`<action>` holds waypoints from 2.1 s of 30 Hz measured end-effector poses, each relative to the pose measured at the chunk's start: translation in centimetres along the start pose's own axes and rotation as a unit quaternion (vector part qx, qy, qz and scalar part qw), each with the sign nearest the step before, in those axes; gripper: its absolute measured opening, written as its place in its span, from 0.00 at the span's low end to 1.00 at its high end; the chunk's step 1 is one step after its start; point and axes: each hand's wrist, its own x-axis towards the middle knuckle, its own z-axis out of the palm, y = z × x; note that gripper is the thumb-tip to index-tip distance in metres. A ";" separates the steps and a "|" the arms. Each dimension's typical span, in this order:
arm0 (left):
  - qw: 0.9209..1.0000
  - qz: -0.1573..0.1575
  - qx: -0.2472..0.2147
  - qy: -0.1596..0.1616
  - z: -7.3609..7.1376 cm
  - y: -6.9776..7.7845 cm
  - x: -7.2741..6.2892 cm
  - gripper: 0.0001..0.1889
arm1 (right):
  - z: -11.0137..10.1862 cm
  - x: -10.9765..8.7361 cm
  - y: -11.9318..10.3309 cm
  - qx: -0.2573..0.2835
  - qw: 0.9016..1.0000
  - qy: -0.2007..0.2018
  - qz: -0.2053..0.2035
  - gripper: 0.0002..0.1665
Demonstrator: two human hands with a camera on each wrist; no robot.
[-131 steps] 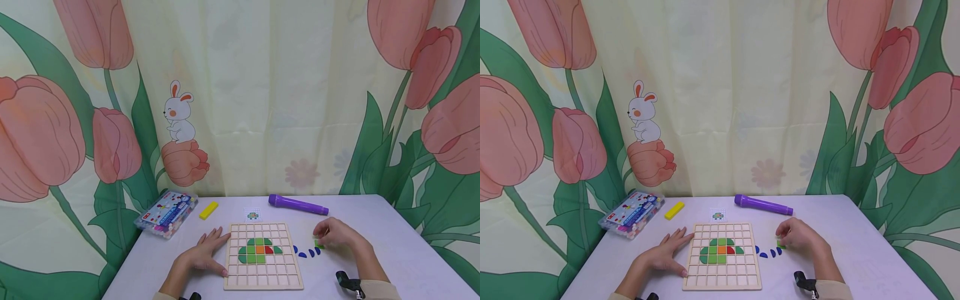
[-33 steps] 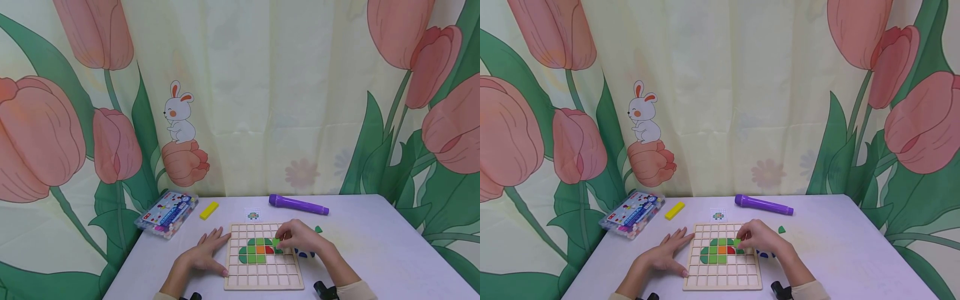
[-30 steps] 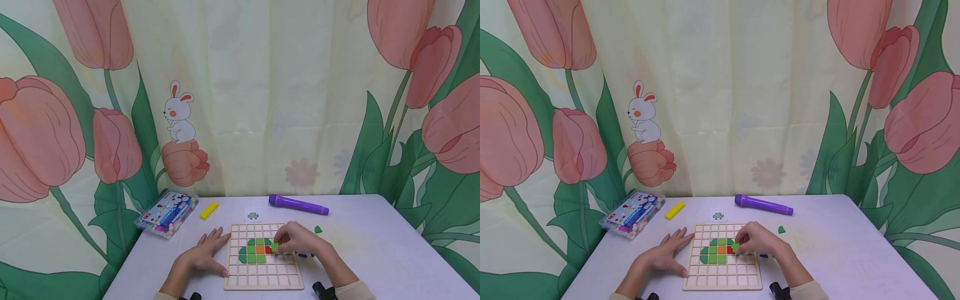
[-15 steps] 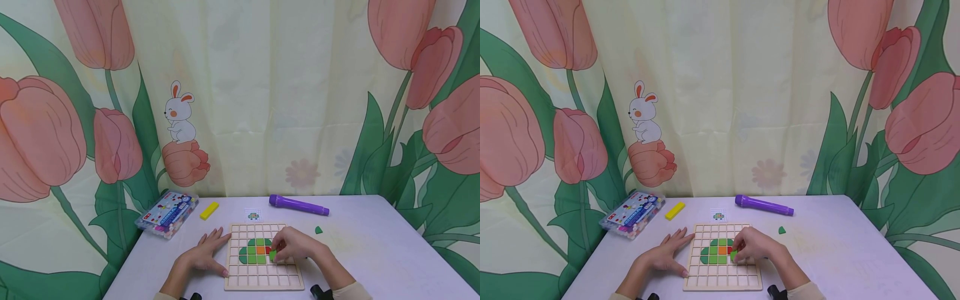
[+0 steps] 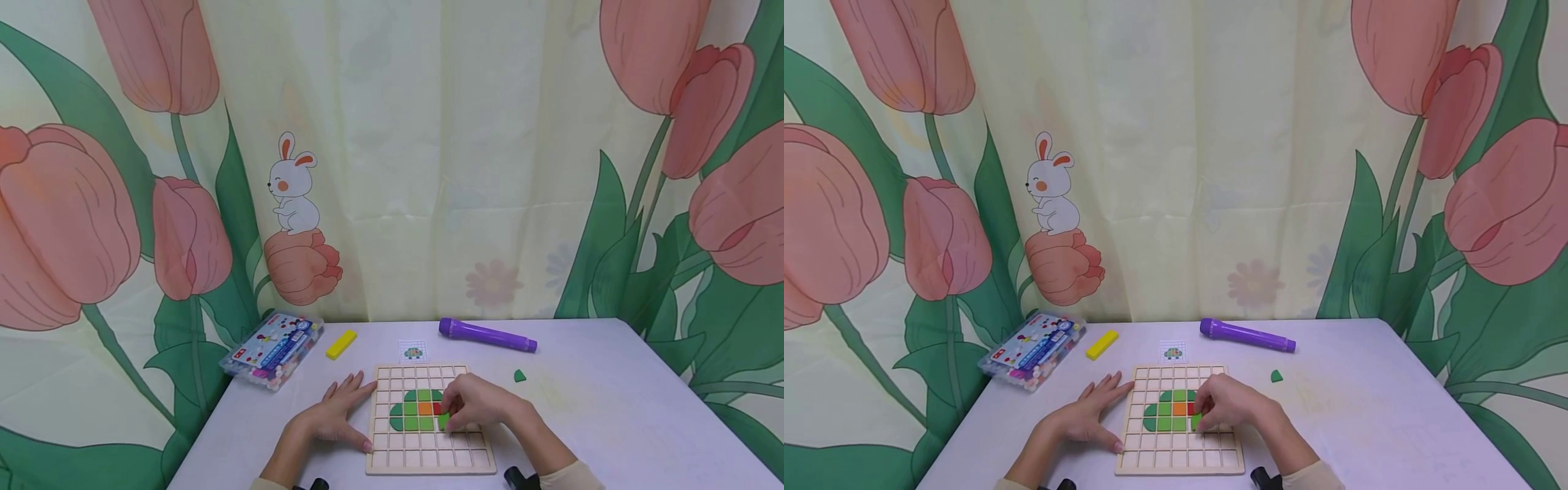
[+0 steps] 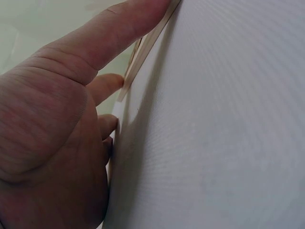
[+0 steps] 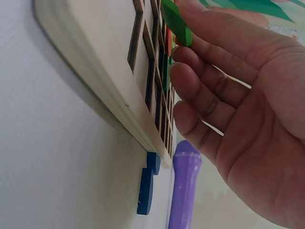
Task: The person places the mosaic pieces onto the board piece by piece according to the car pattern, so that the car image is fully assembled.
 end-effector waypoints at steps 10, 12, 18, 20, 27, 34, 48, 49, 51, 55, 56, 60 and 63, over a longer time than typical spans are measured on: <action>1.000 0.001 0.000 0.002 -0.1 0.1 -0.1 0.62 | 0.4 0.2 -0.1 -0.016 1.000 0.007 -0.005 0.11; 1.000 0.002 0.000 0.002 -0.1 0.1 -0.1 0.62 | 0.5 0.2 -0.1 -0.018 1.000 0.008 -0.009 0.11; 1.000 0.001 0.002 0.002 -0.1 0.1 -0.2 0.62 | 0.7 0.4 -0.1 -0.020 1.000 0.009 -0.012 0.11; 1.000 0.002 0.001 0.001 -0.1 0.1 -0.2 0.62 | 0.7 0.4 -0.1 -0.018 1.000 0.009 -0.011 0.11; 1.000 -0.001 0.001 0.001 0.0 0.1 0.0 0.62 | 0.9 0.5 0.1 -0.024 1.000 0.012 -0.014 0.12; 1.000 -0.002 0.002 0.001 0.0 0.0 -0.1 0.62 | 0.9 0.6 0.1 -0.022 1.000 0.013 -0.013 0.13; 1.000 0.004 0.000 0.003 0.0 0.0 -0.1 0.61 | -1.7 -0.5 0.2 -0.023 0.994 0.111 -0.002 0.13; 1.000 0.003 -0.001 0.003 0.0 0.0 -0.1 0.62 | -1.9 -0.7 0.3 -0.026 0.992 0.121 -0.001 0.13; 1.000 0.003 0.000 0.003 0.0 0.0 -0.1 0.62 | -2.4 -1.0 0.5 -0.037 0.989 0.140 -0.003 0.13; 1.000 0.004 0.001 0.005 0.0 0.1 -0.1 0.62 | -3.3 -1.6 1.0 -0.035 0.984 0.173 -0.003 0.12; 1.000 0.003 0.001 0.005 0.0 0.1 -0.1 0.62 | -3.5 -1.8 1.1 -0.032 0.983 0.180 0.001 0.12; 1.000 0.000 0.000 0.004 0.0 0.2 -0.1 0.62 | -4.2 -2.4 1.4 -0.035 0.978 0.206 0.024 0.13; 1.000 0.000 0.001 0.005 0.0 0.2 -0.1 0.62 | -4.6 -2.7 1.6 -0.043 0.972 0.225 0.046 0.14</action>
